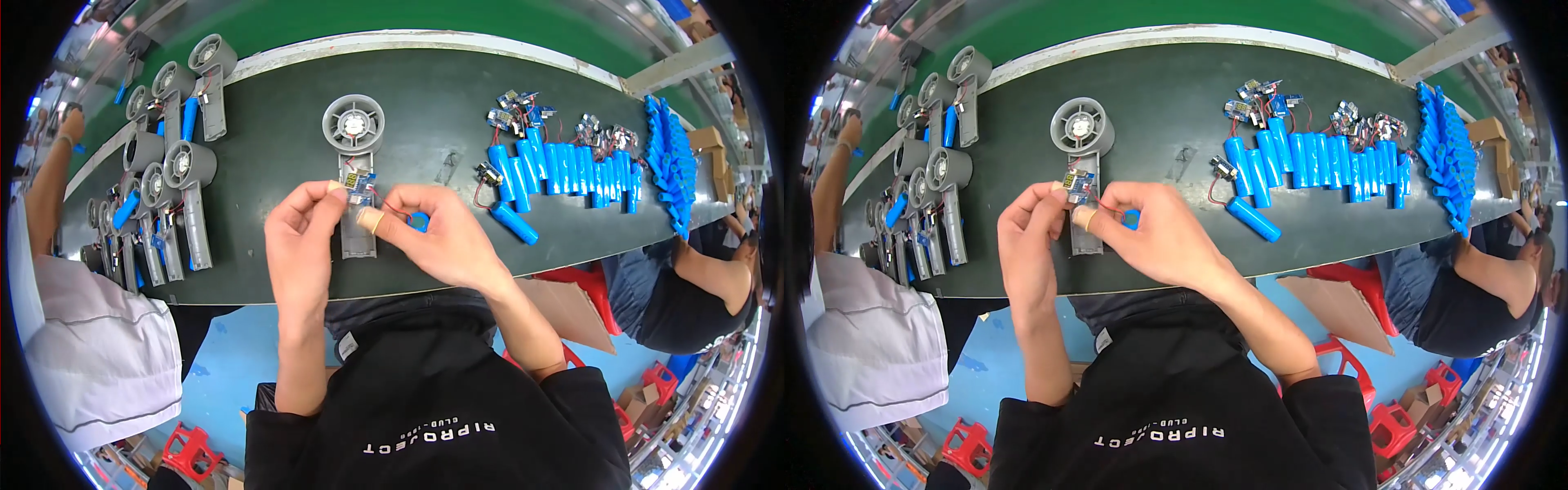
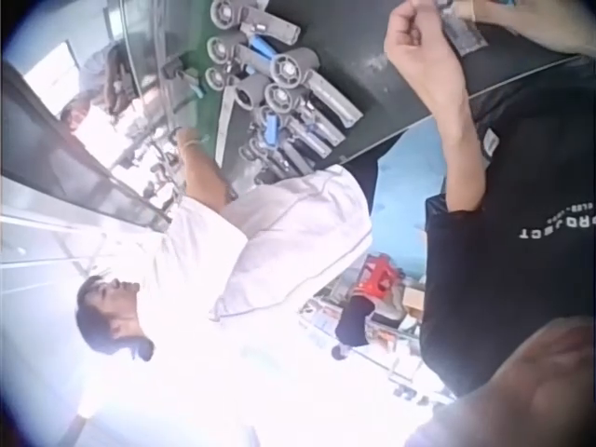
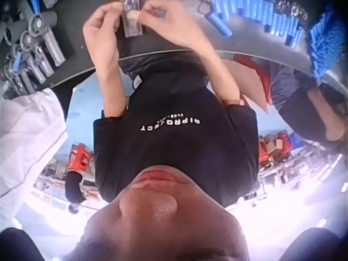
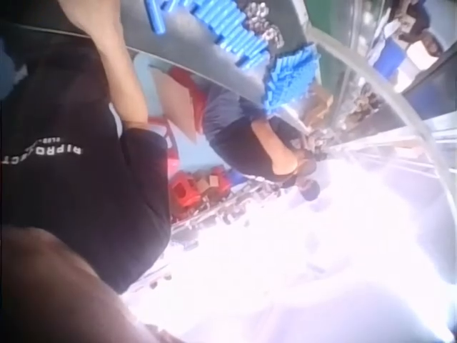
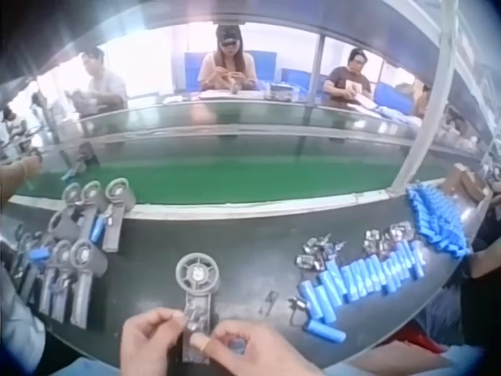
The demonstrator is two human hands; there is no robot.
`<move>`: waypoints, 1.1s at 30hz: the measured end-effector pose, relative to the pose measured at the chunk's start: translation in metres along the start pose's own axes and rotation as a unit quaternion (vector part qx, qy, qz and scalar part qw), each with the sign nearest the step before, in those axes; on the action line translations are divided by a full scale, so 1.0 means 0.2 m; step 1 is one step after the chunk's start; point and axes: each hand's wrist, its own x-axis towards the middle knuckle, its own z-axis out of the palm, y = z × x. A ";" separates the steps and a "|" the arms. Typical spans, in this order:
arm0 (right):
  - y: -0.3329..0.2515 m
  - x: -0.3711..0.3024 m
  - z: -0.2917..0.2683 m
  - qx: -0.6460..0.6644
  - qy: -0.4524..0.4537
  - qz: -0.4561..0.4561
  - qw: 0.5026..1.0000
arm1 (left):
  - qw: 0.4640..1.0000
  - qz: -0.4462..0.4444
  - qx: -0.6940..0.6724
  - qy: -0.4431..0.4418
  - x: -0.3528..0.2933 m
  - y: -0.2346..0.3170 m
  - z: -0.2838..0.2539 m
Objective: The person assembles electronic components by hand, inserting circuit boards and batteries into a plastic housing.
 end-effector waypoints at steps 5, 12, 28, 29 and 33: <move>0.06 0.04 0.02 0.017 0.113 -0.042 0.993 | 0.994 -0.007 0.101 -0.041 0.04 0.04 -0.06; 0.03 0.05 0.01 -0.012 0.101 -0.104 0.989 | 0.992 -0.003 0.120 -0.046 0.04 0.06 -0.06; 0.02 0.11 -0.01 0.024 0.137 -0.121 0.983 | 0.989 -0.003 0.136 -0.060 0.05 0.04 -0.08; 0.02 0.12 -0.02 0.038 0.127 -0.104 0.986 | 0.989 -0.003 0.137 -0.062 0.05 0.03 -0.07; 0.03 0.13 -0.04 0.046 0.116 -0.062 0.990 | 0.986 0.008 0.149 -0.076 0.04 0.01 -0.07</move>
